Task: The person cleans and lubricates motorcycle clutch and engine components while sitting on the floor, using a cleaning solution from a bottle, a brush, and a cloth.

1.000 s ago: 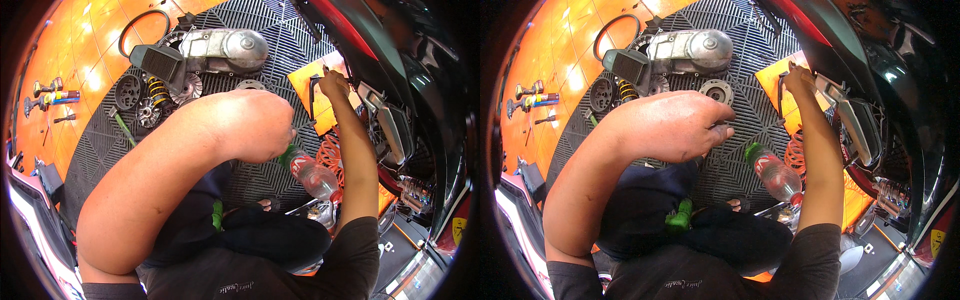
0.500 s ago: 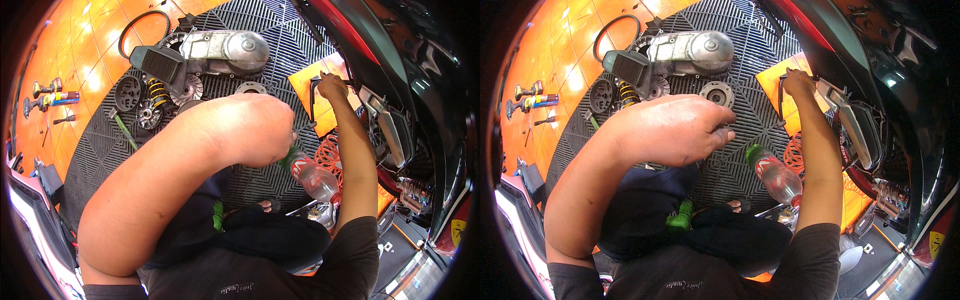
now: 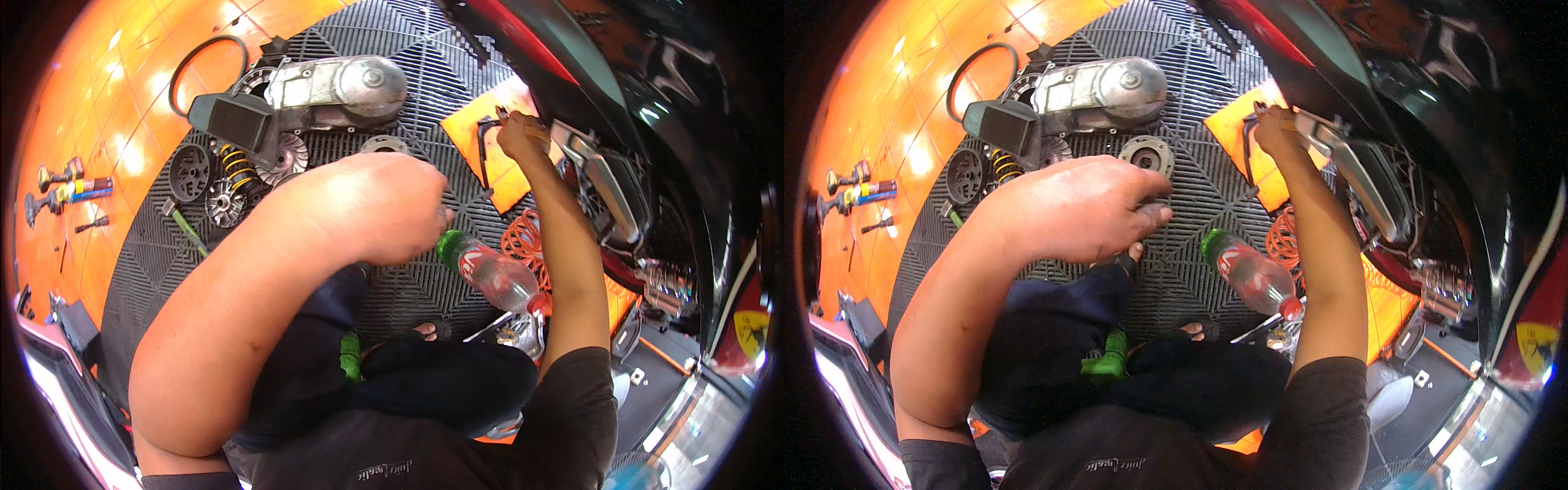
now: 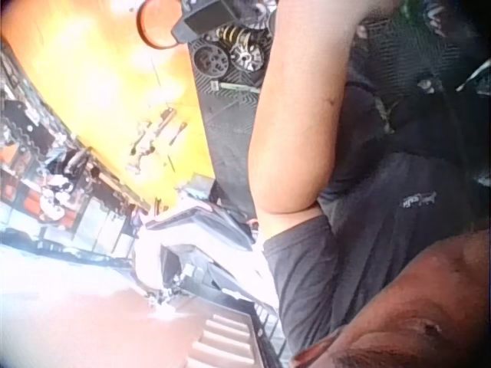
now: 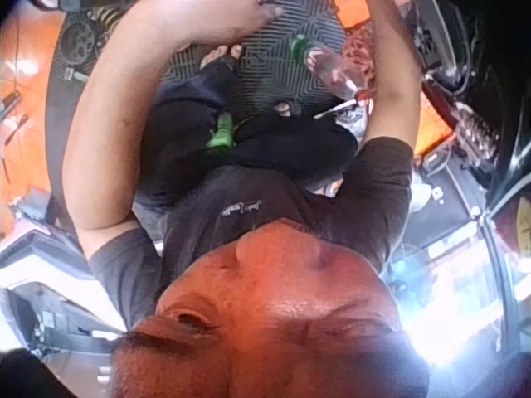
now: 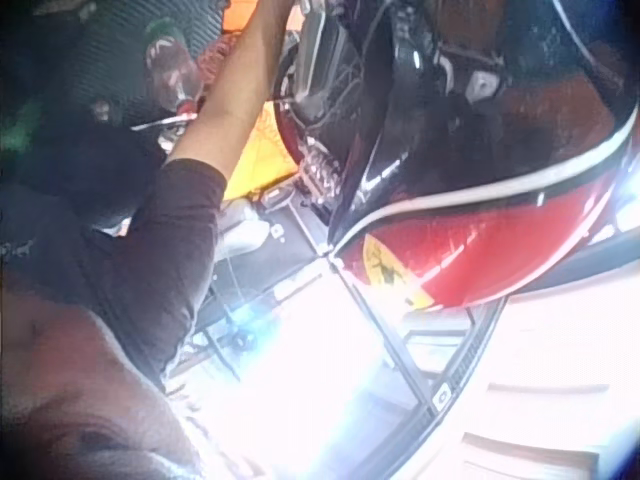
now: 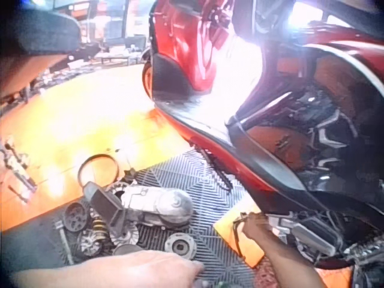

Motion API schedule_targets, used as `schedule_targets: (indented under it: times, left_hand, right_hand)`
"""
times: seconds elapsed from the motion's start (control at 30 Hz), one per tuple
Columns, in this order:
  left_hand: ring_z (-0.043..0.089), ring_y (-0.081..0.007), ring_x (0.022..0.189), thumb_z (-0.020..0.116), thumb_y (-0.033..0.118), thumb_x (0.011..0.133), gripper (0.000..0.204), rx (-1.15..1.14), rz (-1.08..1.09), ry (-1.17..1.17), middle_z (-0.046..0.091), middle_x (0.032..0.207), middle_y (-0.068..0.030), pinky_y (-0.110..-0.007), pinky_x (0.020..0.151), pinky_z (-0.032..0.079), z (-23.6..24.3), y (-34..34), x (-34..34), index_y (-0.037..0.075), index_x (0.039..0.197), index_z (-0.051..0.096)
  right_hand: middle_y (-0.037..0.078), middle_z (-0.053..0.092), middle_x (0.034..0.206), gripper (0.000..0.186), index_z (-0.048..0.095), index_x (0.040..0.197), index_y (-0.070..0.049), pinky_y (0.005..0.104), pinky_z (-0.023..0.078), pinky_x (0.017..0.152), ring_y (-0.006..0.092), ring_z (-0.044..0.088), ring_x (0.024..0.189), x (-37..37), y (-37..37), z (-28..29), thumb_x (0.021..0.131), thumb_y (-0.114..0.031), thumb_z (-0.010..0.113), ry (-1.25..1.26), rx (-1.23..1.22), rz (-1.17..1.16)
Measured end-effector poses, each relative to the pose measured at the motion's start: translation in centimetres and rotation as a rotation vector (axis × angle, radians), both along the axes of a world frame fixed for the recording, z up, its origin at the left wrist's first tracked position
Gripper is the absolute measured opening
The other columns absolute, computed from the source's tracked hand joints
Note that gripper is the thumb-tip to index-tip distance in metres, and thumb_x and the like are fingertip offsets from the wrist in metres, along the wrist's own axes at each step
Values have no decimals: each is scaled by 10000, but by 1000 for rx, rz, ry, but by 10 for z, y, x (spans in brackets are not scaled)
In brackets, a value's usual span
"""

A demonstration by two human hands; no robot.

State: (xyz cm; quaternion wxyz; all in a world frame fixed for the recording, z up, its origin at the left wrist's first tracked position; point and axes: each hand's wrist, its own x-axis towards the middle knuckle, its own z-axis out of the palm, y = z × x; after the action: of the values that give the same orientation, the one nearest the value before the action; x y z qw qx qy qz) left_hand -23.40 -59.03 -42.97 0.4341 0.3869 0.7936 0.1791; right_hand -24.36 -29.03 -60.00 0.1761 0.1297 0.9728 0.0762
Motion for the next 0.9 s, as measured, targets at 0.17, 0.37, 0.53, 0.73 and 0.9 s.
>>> schedule_targets:
  times: [0.17,0.37,0.53,0.73,0.9]
  left_hand:
    - [593,-414,1028,511,327,947,402,69,-12,52,637,1046,-256,-463,890,468,3,2,5,-13,1141,600]
    - [606,-393,1021,501,341,955,436,214,-67,112,636,1065,-256,-438,894,464,1,7,15,5,1219,586]
    - [612,-358,1059,495,351,955,441,211,-149,151,641,1121,-228,-399,927,461,15,16,25,23,1232,596]
    - [597,-354,1098,500,360,948,448,222,-272,240,632,1178,-201,-394,937,458,8,20,19,25,1226,604]
    - [610,-322,1078,513,339,948,435,169,-192,180,638,1179,-174,-369,934,465,1,22,17,17,1228,599]
  right_hand:
    - [243,554,1276,535,491,1296,-38,496,420,1003,390,533,1194,75,10,22,882,-372,551,333,-156,-106]
    - [227,547,1309,620,491,1347,-75,440,413,1029,375,488,1253,163,16,96,873,-472,538,352,-180,-575]
    - [235,577,1266,604,590,1251,-37,431,449,992,377,542,1199,216,49,138,827,-467,602,289,-65,-711]
    - [265,613,1190,554,685,1049,34,418,471,962,369,582,1154,283,86,160,742,-427,696,548,-44,-877]
    - [291,659,1051,588,655,1014,112,442,486,892,402,636,1038,313,63,170,699,-379,727,768,-210,-1115]
